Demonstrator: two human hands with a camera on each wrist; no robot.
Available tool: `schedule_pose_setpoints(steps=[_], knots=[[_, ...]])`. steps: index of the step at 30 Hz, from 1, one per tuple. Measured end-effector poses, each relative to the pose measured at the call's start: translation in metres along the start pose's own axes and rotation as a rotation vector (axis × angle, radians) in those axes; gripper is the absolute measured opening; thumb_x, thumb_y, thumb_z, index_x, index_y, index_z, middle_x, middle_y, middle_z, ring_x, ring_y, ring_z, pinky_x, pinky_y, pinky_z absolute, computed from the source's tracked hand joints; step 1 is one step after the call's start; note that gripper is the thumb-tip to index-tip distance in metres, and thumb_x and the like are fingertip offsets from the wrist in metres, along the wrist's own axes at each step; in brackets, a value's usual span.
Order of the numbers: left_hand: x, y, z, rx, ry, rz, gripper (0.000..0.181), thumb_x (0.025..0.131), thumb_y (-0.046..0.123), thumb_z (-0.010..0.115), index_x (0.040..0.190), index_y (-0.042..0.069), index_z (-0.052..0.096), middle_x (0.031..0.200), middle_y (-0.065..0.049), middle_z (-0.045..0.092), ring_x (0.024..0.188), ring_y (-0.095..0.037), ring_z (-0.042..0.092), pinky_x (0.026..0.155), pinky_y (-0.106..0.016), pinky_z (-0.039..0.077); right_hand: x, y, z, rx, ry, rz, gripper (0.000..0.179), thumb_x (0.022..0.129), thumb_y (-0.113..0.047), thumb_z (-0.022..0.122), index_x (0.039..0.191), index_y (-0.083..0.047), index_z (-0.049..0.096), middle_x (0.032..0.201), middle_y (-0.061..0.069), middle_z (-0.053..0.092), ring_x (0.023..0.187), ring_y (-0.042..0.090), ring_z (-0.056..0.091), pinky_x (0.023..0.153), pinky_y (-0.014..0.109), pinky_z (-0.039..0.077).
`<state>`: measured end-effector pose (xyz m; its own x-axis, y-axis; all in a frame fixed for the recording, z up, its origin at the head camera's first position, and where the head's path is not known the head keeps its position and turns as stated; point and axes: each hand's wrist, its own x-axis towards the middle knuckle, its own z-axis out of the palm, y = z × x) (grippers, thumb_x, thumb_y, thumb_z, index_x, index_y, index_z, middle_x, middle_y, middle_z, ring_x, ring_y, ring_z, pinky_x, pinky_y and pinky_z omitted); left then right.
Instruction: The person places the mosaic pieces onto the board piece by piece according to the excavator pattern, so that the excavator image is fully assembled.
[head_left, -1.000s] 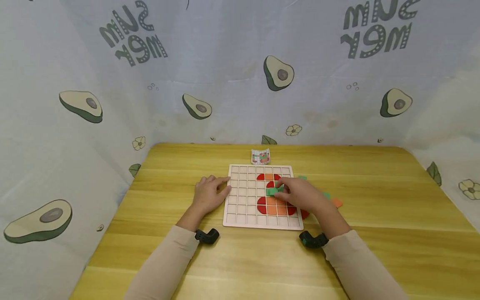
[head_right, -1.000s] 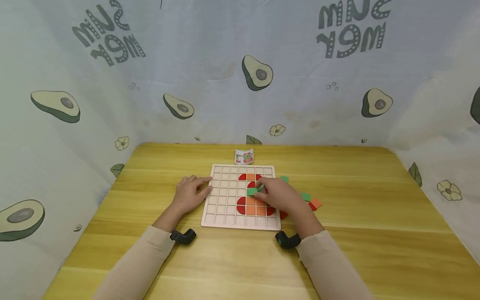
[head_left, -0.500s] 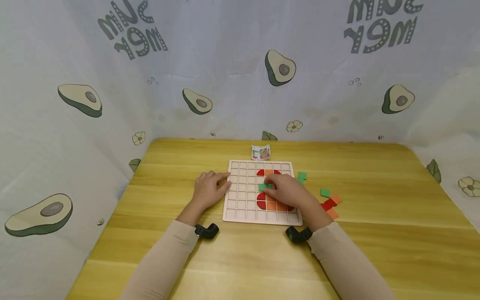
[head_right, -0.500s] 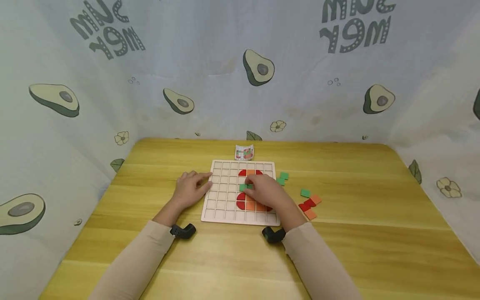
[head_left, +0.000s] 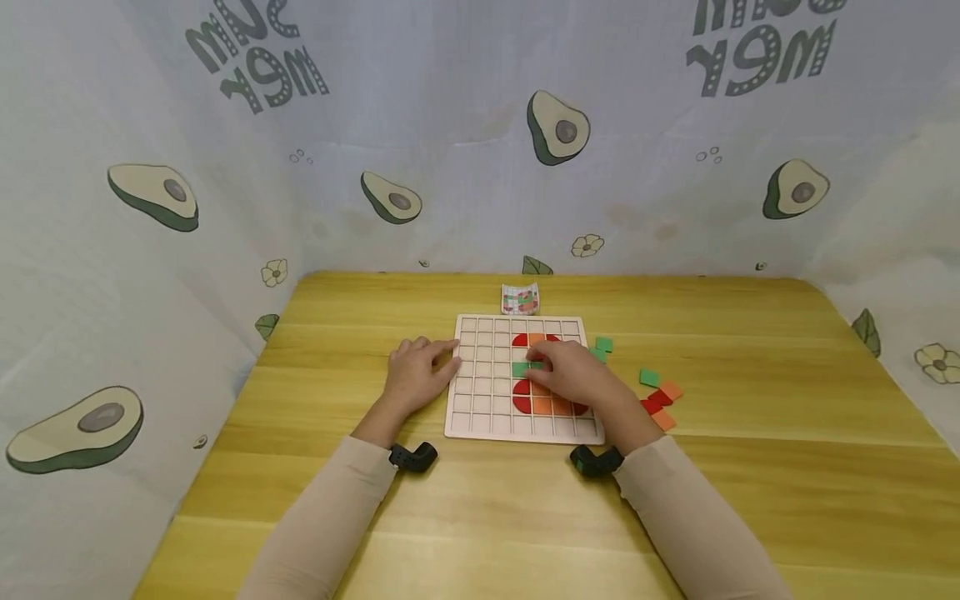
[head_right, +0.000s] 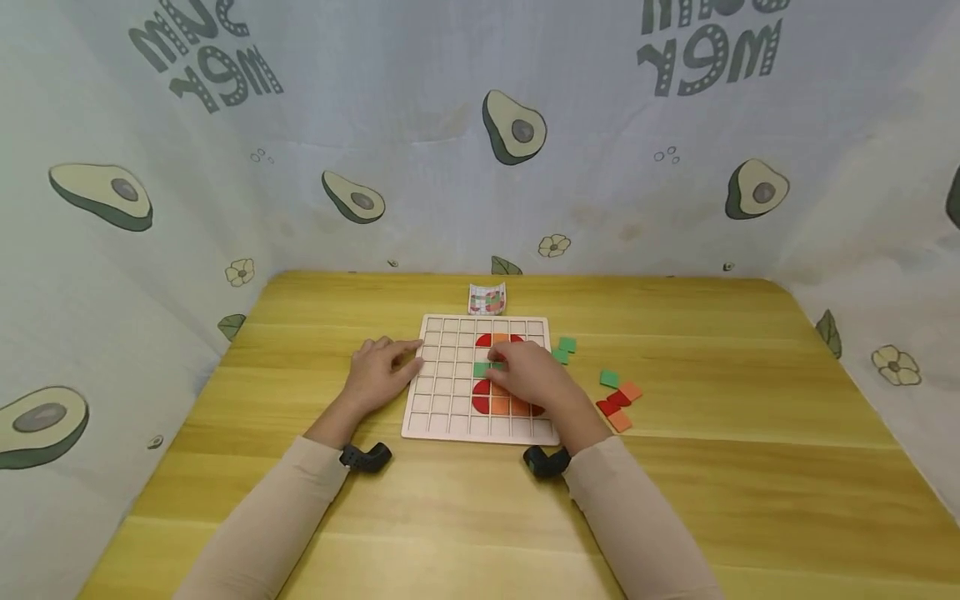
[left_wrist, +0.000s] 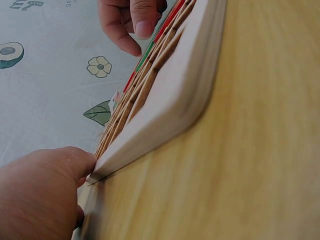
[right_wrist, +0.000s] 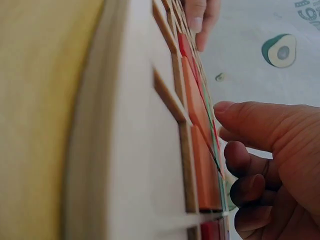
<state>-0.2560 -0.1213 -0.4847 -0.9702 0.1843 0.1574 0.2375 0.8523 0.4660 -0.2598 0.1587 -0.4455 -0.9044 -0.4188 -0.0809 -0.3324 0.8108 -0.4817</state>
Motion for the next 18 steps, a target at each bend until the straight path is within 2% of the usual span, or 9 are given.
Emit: schedule_pose_setpoints(steps=[5,12,18], knots=[[0.000,0.001,0.001,0.008,-0.010,-0.002,0.040,0.101,0.046,0.059,0.138,0.031,0.065,0.090,0.002,0.058,0.086,-0.019,0.044,0.081,-0.038,0.031,-0.006,0.012,-0.011,0.037,-0.006,0.075,0.029,0.099,-0.030,0.067,0.121,-0.012,0.067,0.079,0.004,0.059,0.064,0.017,0.050,0.060,0.031,0.042],[-0.002,0.003,0.002,0.001,0.005,0.004,0.040,0.101,0.045,0.059,0.137,0.030,0.066,0.090,0.001,0.059,0.086,-0.020,0.045,0.080,-0.039,0.032,-0.016,0.040,-0.030,0.072,0.029,0.241,0.035,0.101,-0.031,0.064,0.130,-0.011,0.063,0.088,0.008,0.058,0.079,0.022,0.053,0.069,0.032,0.042],[-0.002,0.001,0.001,0.004,0.011,0.002,0.040,0.100,0.045,0.060,0.137,0.029,0.067,0.090,0.001,0.059,0.086,-0.020,0.045,0.080,-0.039,0.032,-0.024,0.068,-0.042,0.076,0.065,0.309,0.037,0.102,-0.031,0.062,0.131,-0.008,0.060,0.094,0.012,0.059,0.080,0.024,0.054,0.067,0.031,0.043]])
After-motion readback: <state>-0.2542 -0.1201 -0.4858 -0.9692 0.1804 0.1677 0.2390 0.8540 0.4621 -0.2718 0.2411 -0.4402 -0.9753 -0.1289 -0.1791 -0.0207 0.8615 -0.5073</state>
